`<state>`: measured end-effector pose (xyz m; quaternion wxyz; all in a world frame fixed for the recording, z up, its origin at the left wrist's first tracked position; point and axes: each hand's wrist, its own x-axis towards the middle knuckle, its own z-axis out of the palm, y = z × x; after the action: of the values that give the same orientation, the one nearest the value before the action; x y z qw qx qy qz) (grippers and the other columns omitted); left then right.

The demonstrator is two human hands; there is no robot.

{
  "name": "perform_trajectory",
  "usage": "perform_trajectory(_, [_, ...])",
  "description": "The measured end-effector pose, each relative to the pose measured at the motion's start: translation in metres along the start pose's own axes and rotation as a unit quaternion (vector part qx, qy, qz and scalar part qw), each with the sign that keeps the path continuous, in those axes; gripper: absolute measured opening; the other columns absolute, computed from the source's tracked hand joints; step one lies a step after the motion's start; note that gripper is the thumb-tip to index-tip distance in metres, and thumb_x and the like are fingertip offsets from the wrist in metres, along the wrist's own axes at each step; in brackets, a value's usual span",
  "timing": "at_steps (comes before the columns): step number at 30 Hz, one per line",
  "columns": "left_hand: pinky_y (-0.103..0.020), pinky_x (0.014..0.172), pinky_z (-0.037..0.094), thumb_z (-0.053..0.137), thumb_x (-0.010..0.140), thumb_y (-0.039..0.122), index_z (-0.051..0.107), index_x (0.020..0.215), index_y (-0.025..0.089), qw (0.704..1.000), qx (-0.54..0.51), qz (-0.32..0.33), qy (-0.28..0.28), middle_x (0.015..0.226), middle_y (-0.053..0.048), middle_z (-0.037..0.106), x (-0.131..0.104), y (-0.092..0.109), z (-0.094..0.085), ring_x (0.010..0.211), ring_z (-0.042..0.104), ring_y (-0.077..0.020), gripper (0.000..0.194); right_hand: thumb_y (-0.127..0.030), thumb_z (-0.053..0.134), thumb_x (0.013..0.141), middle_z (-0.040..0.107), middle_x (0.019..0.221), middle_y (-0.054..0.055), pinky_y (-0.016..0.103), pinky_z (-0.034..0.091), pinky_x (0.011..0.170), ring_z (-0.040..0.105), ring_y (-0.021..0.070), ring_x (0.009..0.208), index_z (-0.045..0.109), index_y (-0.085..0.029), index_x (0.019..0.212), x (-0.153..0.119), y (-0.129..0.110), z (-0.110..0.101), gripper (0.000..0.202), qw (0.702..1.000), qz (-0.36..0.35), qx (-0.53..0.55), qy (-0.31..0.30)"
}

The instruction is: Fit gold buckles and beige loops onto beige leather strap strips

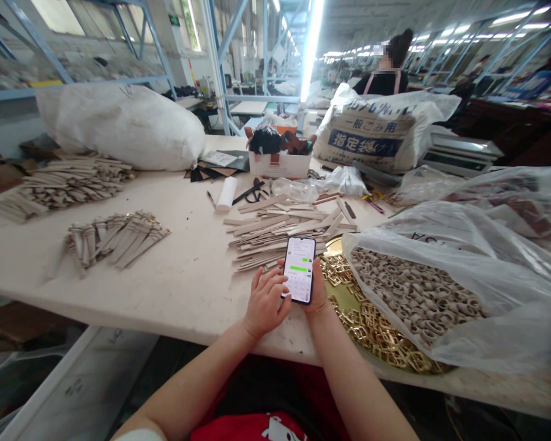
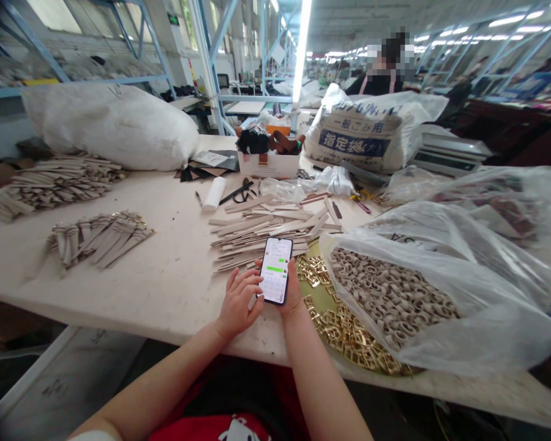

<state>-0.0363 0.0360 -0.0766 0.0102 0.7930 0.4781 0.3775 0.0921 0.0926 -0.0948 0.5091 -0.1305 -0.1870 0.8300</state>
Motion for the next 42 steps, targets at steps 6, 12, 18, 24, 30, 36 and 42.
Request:
perform_trajectory(6, [-0.046, 0.107, 0.018, 0.049, 0.077, 0.019, 0.052, 0.079, 0.021, 1.0, 0.004, -0.007, 0.007, 0.102, -0.002, 0.062, 0.0011, 0.001, 0.0004, 0.115, 0.046, -0.0197, 0.004, -0.061, 0.037, 0.079, 0.067, 0.099, 0.011, 0.041, 0.048, 0.081, 0.06, 0.024, 0.095, 0.056, -0.012, 0.109, -0.0002, 0.0, 0.0002, 0.061, 1.0, 0.002, -0.002, -0.01])
perform_trajectory(12, [-0.047, 0.107, 0.017, 0.049, 0.078, 0.021, 0.052, 0.081, 0.021, 1.0, 0.011, -0.009, -0.012, 0.107, -0.003, 0.061, 0.0005, 0.0005, 0.0013, 0.118, 0.043, -0.0206, 0.004, -0.062, 0.04, 0.077, 0.067, 0.098, 0.01, 0.041, 0.048, 0.08, 0.061, 0.0238, 0.093, 0.056, -0.013, 0.11, -0.0001, -0.0006, -0.0002, 0.061, 1.0, 0.009, -0.011, -0.009])
perform_trajectory(18, [-0.046, 0.107, 0.018, 0.049, 0.078, 0.022, 0.052, 0.083, 0.021, 1.0, 0.016, -0.008, -0.006, 0.11, -0.003, 0.059, -0.0005, -0.0013, 0.0023, 0.12, 0.04, -0.0209, 0.007, -0.063, 0.04, 0.076, 0.067, 0.099, 0.009, 0.041, 0.048, 0.08, 0.06, 0.024, 0.095, 0.056, -0.016, 0.11, 0.0002, -0.0003, -0.0023, 0.06, 1.0, 0.012, -0.014, -0.005])
perform_trajectory(24, [-0.047, 0.107, 0.018, 0.049, 0.078, 0.021, 0.052, 0.084, 0.02, 1.0, 0.013, -0.004, 0.0, 0.11, -0.004, 0.059, -0.0009, -0.002, 0.0028, 0.121, 0.04, -0.0212, 0.007, -0.062, 0.039, 0.077, 0.067, 0.098, 0.009, 0.041, 0.048, 0.08, 0.06, 0.0241, 0.095, 0.056, -0.015, 0.11, -0.0001, -0.0009, -0.0024, 0.06, 1.0, 0.008, -0.013, -0.011])
perform_trajectory(30, [-0.046, 0.107, 0.018, 0.049, 0.077, 0.02, 0.052, 0.081, 0.02, 1.0, 0.007, 0.004, 0.007, 0.107, -0.004, 0.06, 0.0007, -0.0001, 0.0004, 0.119, 0.042, -0.0209, 0.005, -0.063, 0.038, 0.077, 0.067, 0.099, 0.011, 0.041, 0.048, 0.081, 0.06, 0.0241, 0.094, 0.056, -0.013, 0.109, 0.0004, -0.0009, -0.0019, 0.063, 1.0, 0.012, -0.007, -0.015])
perform_trajectory(36, [-0.046, 0.107, 0.019, 0.051, 0.075, 0.02, 0.052, 0.08, 0.021, 0.999, -0.006, 0.04, 0.003, 0.1, -0.002, 0.064, -0.0007, 0.0002, 0.0, 0.115, 0.047, -0.0197, 0.005, -0.062, 0.04, 0.077, 0.067, 0.098, 0.01, 0.042, 0.05, 0.076, 0.062, 0.0234, 0.089, 0.054, -0.016, 0.112, 0.0001, -0.0014, -0.0005, 0.059, 1.0, 0.001, -0.012, 0.007])
perform_trajectory(42, [-0.042, 0.109, 0.018, 0.053, 0.072, 0.022, 0.053, 0.082, 0.022, 0.995, -0.007, 0.097, -0.025, 0.102, -0.001, 0.064, -0.0032, -0.0001, 0.0007, 0.115, 0.047, -0.0186, 0.01, -0.062, 0.039, 0.078, 0.067, 0.096, 0.01, 0.041, 0.052, 0.069, 0.064, 0.022, 0.079, 0.053, -0.016, 0.111, -0.0014, -0.0024, 0.0007, 0.059, 1.0, 0.022, -0.01, 0.006])
